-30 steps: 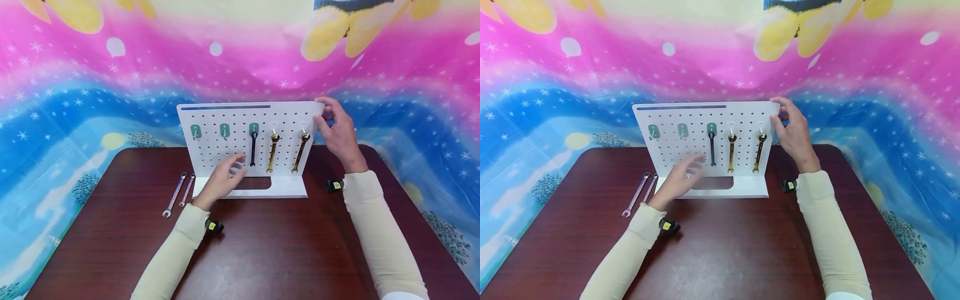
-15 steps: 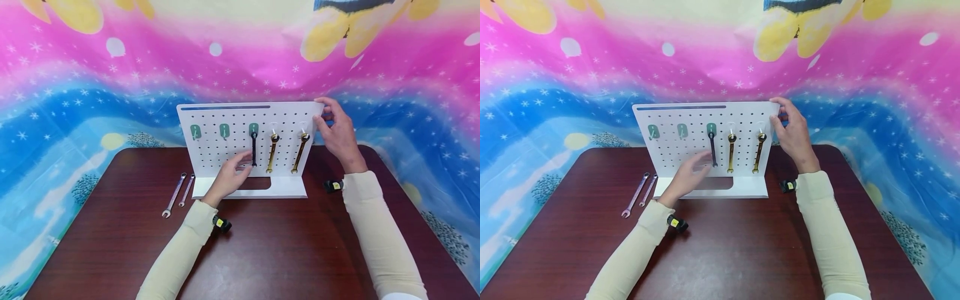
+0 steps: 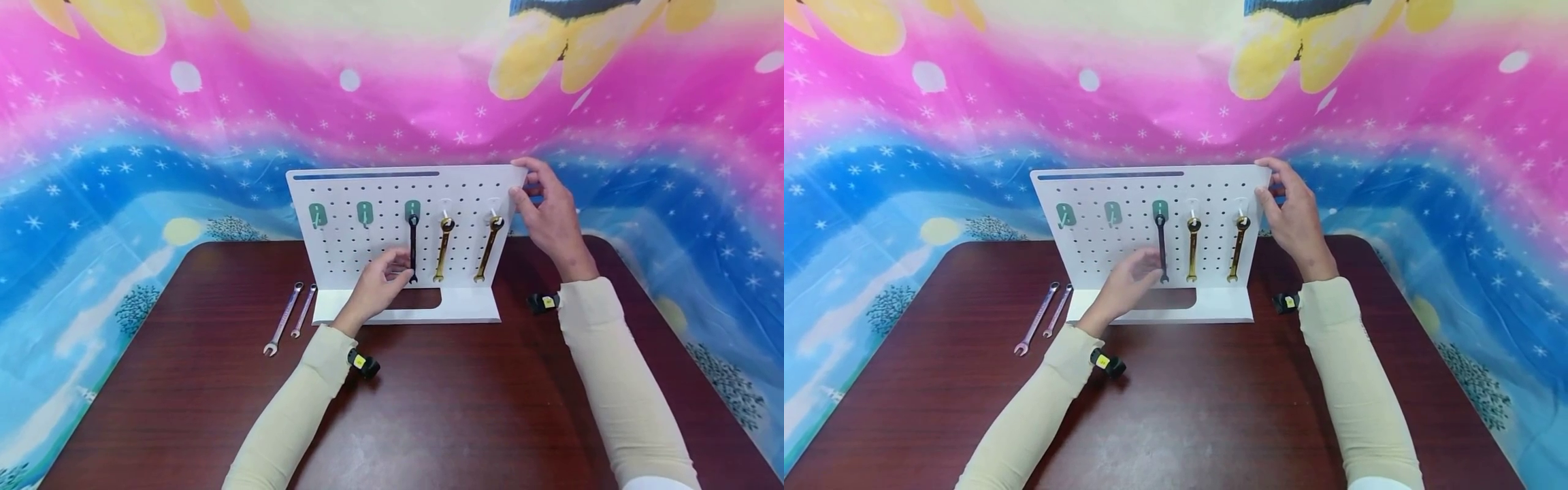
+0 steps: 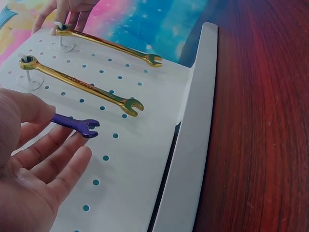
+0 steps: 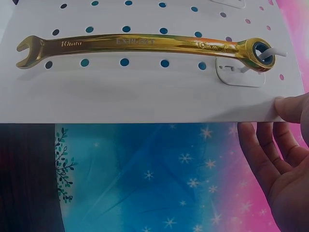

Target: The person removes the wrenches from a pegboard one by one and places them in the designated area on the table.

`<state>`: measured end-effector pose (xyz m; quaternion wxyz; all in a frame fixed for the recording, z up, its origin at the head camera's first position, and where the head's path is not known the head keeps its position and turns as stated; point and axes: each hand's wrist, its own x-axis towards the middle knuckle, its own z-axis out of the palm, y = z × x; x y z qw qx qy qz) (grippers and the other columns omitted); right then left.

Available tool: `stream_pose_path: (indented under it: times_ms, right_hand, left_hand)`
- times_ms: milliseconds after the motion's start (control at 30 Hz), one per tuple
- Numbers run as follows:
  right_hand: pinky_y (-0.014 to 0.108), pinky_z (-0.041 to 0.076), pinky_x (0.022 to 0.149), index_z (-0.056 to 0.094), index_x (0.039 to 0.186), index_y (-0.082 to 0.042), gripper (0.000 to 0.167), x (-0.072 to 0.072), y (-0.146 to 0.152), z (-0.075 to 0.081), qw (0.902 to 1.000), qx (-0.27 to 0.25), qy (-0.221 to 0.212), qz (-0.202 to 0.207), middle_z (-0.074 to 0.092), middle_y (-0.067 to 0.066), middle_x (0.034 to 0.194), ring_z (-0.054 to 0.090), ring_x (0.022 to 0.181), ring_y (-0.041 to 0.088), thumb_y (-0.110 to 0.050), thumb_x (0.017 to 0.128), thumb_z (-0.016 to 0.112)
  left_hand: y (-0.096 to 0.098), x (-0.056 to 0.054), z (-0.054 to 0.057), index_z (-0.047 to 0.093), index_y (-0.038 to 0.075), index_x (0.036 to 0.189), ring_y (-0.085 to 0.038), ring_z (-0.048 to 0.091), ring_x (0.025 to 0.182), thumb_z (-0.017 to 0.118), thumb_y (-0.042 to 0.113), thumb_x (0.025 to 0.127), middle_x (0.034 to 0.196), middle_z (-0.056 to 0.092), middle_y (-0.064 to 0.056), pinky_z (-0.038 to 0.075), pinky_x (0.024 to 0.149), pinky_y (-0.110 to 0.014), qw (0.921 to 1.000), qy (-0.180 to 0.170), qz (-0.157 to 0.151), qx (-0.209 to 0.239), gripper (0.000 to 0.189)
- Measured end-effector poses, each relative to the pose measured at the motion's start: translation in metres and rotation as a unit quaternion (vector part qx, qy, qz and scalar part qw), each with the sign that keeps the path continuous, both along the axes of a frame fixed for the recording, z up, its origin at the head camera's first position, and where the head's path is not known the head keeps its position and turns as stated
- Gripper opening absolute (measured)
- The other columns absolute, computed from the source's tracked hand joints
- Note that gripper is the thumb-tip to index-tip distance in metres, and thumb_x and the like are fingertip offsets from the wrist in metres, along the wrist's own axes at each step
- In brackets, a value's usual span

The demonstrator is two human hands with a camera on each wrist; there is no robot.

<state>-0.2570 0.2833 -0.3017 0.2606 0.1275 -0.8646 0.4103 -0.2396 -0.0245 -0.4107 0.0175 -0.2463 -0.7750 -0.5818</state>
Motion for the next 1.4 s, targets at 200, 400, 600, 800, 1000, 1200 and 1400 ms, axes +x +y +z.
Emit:
stream_pose_path:
  times_ms: [200, 400, 600, 800, 1000, 1200, 1400]
  right_hand:
    - [0.019, 0.054, 0.078, 0.05, 0.15, -0.031, 0.048, 0.0, 0.0, 0.002, 1.0, -0.001, 0.0, -0.001, 0.06, 0.011, 0.115, 0.063, 0.1, 0.022, -0.017, 0.105, 0.06]
    - [0.02, 0.055, 0.079, 0.05, 0.151, -0.031, 0.048, 0.0, 0.001, 0.004, 1.0, 0.006, 0.0, -0.003, 0.059, 0.011, 0.115, 0.064, 0.102, 0.025, -0.018, 0.106, 0.059]
    - [0.021, 0.055, 0.08, 0.049, 0.151, -0.029, 0.048, 0.001, 0.002, 0.004, 0.9999, 0.011, -0.005, -0.007, 0.06, 0.011, 0.117, 0.064, 0.103, 0.026, -0.019, 0.106, 0.06]
    - [0.02, 0.053, 0.078, 0.049, 0.151, -0.028, 0.048, 0.003, 0.002, 0.003, 0.9998, 0.015, -0.003, -0.011, 0.061, 0.012, 0.116, 0.064, 0.102, 0.026, -0.018, 0.106, 0.06]
    - [0.02, 0.053, 0.078, 0.05, 0.151, -0.03, 0.048, 0.002, 0.002, 0.002, 0.9998, 0.013, -0.003, -0.012, 0.061, 0.012, 0.117, 0.064, 0.103, 0.026, -0.018, 0.105, 0.06]
    - [0.019, 0.053, 0.078, 0.051, 0.15, -0.03, 0.048, 0.001, 0.001, 0.001, 1.0, 0.006, 0.004, -0.006, 0.061, 0.012, 0.116, 0.064, 0.102, 0.026, -0.017, 0.105, 0.06]
    - [0.019, 0.053, 0.078, 0.051, 0.15, -0.03, 0.049, 0.0, 0.0, 0.0, 0.9999, 0.006, 0.009, -0.005, 0.062, 0.012, 0.116, 0.064, 0.102, 0.026, -0.016, 0.105, 0.061]
  left_hand:
    - [0.001, 0.0, 0.002, 0.057, 0.001, 0.138, -0.025, 0.066, 0.108, 0.068, 0.006, 0.099, 0.116, 0.065, -0.013, 0.054, 0.095, -0.032, 0.9999, -0.015, 0.001, 0.005, 0.041]
    - [0.002, 0.002, 0.005, 0.058, 0.0, 0.134, -0.027, 0.068, 0.102, 0.069, 0.002, 0.097, 0.112, 0.065, -0.014, 0.057, 0.088, -0.033, 0.9996, -0.013, -0.012, 0.023, 0.038]
    - [0.004, 0.007, 0.008, 0.059, -0.004, 0.13, -0.027, 0.069, 0.093, 0.067, -0.002, 0.097, 0.106, 0.065, -0.016, 0.06, 0.079, -0.035, 0.9981, -0.019, -0.034, 0.048, 0.034]
    - [0.004, 0.013, 0.012, 0.06, -0.004, 0.127, -0.025, 0.069, 0.091, 0.068, -0.002, 0.096, 0.105, 0.065, -0.015, 0.06, 0.078, -0.034, 0.9975, -0.028, -0.039, 0.051, 0.032]
    - [0.002, 0.015, 0.013, 0.06, -0.005, 0.125, -0.026, 0.069, 0.09, 0.068, -0.003, 0.096, 0.104, 0.065, -0.015, 0.06, 0.08, -0.033, 0.9972, -0.029, -0.045, 0.051, 0.031]
    - [-0.001, 0.017, 0.014, 0.059, -0.005, 0.126, -0.027, 0.069, 0.09, 0.068, -0.004, 0.095, 0.103, 0.065, -0.015, 0.06, 0.078, -0.034, 0.9966, -0.035, -0.049, 0.056, 0.032]
    - [-0.003, 0.02, 0.017, 0.059, -0.006, 0.124, -0.025, 0.069, 0.088, 0.067, -0.006, 0.095, 0.101, 0.065, -0.016, 0.061, 0.075, -0.036, 0.9945, -0.048, -0.064, 0.068, 0.03]
